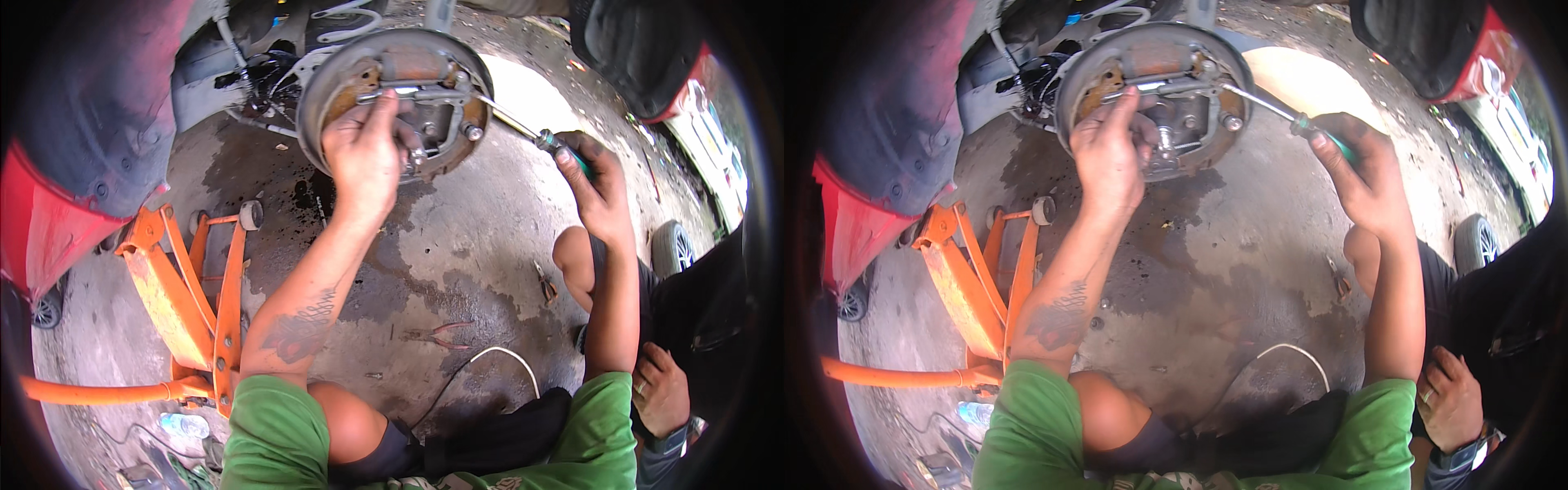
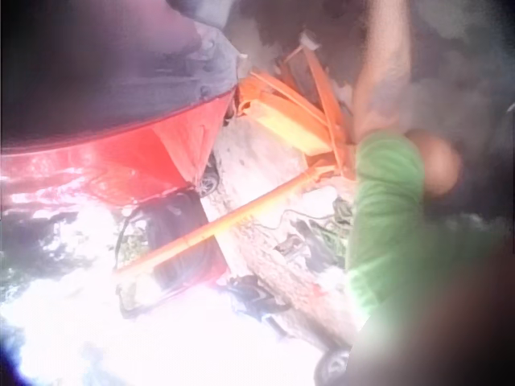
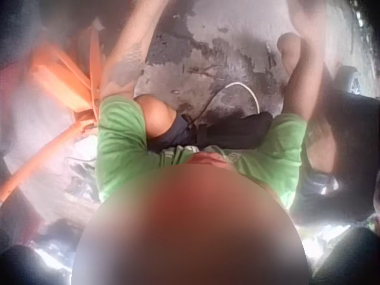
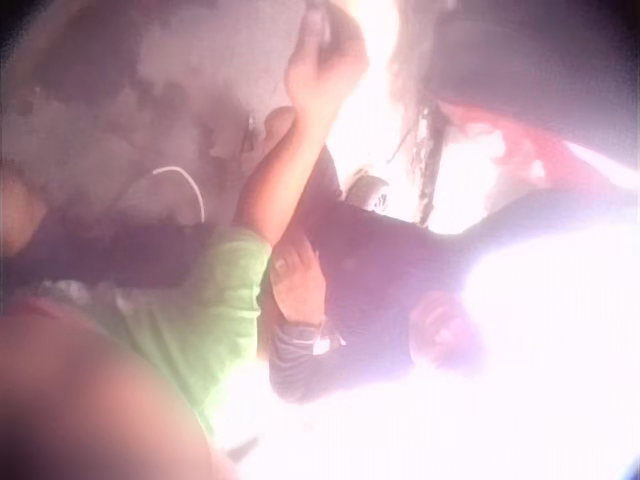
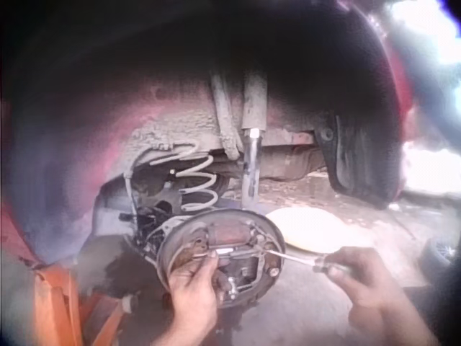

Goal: The person works on a car's drum brake assembly while sitting on the ground. They use a screwdriver and pliers to adjust and tighten components within the brake drum, including springs and brake shoes.

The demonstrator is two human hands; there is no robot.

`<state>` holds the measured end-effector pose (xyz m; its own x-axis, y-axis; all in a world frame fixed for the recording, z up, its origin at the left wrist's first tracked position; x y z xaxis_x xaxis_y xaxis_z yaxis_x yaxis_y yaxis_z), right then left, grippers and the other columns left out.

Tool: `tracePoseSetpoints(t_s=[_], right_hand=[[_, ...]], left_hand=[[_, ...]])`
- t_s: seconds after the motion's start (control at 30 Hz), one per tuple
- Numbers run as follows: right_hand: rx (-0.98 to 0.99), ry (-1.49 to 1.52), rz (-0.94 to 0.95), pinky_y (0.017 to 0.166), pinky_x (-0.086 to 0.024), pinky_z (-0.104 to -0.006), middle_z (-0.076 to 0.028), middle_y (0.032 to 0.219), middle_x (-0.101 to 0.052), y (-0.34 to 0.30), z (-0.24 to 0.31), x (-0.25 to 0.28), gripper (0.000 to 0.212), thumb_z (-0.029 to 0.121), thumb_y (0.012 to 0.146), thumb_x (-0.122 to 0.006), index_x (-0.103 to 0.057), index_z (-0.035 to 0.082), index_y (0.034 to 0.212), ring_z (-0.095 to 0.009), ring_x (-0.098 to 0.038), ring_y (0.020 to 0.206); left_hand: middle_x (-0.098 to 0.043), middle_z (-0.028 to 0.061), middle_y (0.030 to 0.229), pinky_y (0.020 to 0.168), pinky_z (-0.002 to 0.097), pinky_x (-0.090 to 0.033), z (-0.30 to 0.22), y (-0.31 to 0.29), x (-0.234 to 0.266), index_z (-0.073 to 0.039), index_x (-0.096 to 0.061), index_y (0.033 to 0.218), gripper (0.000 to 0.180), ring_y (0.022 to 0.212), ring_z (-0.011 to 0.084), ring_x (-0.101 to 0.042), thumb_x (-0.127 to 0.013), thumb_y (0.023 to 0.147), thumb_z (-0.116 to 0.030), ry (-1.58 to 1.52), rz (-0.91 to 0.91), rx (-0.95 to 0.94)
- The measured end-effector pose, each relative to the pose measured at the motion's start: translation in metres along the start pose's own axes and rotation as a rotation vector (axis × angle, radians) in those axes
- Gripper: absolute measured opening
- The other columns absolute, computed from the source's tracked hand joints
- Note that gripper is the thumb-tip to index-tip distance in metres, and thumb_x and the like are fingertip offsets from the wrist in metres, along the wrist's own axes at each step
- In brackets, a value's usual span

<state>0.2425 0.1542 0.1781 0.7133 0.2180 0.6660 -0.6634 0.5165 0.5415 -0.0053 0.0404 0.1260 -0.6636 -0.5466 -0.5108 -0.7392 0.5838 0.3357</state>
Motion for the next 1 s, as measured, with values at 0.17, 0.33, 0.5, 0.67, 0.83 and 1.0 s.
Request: tracePoseSetpoints(t_s=[0.17,0.33,0.5,0.67,0.83,1.0], right_hand=[[0.203,-0.211,0.114,0.071,-0.051,-0.0302,-0.012,0.082,-0.070,0.049,0.056,0.005,0.020,0.012,0.097,-0.067,-0.071,-0.005,0.108,-0.015,-0.063,0.074],[0.257,-0.349,0.233,0.073,-0.052,-0.0311,-0.014,0.086,-0.071,0.086,0.081,-0.001,0.019,0.011,0.095,-0.070,-0.072,-0.006,0.103,-0.014,-0.063,0.077],[0.342,-0.300,0.280,0.074,-0.051,-0.0308,-0.014,0.086,-0.071,0.096,0.091,-0.007,0.018,0.011,0.095,-0.072,-0.073,-0.006,0.102,-0.014,-0.063,0.077],[0.205,-0.167,0.294,0.074,-0.052,-0.0298,-0.012,0.088,-0.072,0.093,0.090,-0.017,0.023,0.014,0.094,-0.076,-0.074,-0.005,0.106,-0.012,-0.062,0.080],[0.287,-0.053,0.166,0.065,-0.053,-0.0301,-0.009,0.076,-0.071,0.079,0.075,-0.035,0.029,0.019,0.090,-0.080,-0.075,-0.004,0.106,-0.011,-0.065,0.071],[0.407,-0.204,0.068,0.064,-0.053,-0.0331,-0.013,0.077,-0.070,0.067,0.070,-0.040,0.030,0.019,0.085,-0.083,-0.076,0.001,0.107,-0.024,-0.065,0.064]], left_hand=[[-0.063,0.0046,0.058,0.042,0.0218,-0.032,0.001,-0.002,0.000,0.003,-0.071,0.088,0.032,0.044,0.0055,-0.047,-0.064,0.104,-0.023,0.071,0.032,-0.076],[-0.063,0.0028,0.055,0.044,0.0246,-0.039,0.003,0.001,0.001,0.003,-0.070,0.080,0.031,0.046,0.0056,-0.053,-0.062,0.104,-0.016,0.185,0.023,-0.167],[-0.063,0.0035,0.054,0.046,0.0257,-0.040,0.006,0.003,0.001,0.002,-0.068,0.071,0.034,0.046,0.0069,-0.054,-0.064,0.102,-0.014,0.166,0.004,-0.129],[-0.063,0.0033,0.054,0.045,0.0259,-0.040,0.001,0.003,-0.001,0.001,-0.068,0.070,0.036,0.045,0.0067,-0.054,-0.065,0.102,-0.015,0.178,-0.003,-0.169],[-0.063,0.0033,0.053,0.045,0.0255,-0.039,0.001,0.004,-0.002,0.002,-0.068,0.071,0.035,0.045,0.0062,-0.053,-0.066,0.101,-0.016,0.154,-0.004,-0.141],[-0.062,0.0040,0.059,0.044,0.0214,-0.036,0.005,0.002,-0.002,0.002,-0.070,0.085,0.028,0.047,0.0061,-0.050,-0.068,0.101,-0.021,0.120,0.019,-0.139]])
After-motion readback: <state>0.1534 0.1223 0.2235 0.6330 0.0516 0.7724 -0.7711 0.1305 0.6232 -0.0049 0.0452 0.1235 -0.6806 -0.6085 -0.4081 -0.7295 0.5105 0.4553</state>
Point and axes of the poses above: each hand's wrist, its own y-axis towards the middle knuckle, its own x-axis out of the back of the hand, z = x × y, the point moved 2 cm from there along y, towards the middle knuckle
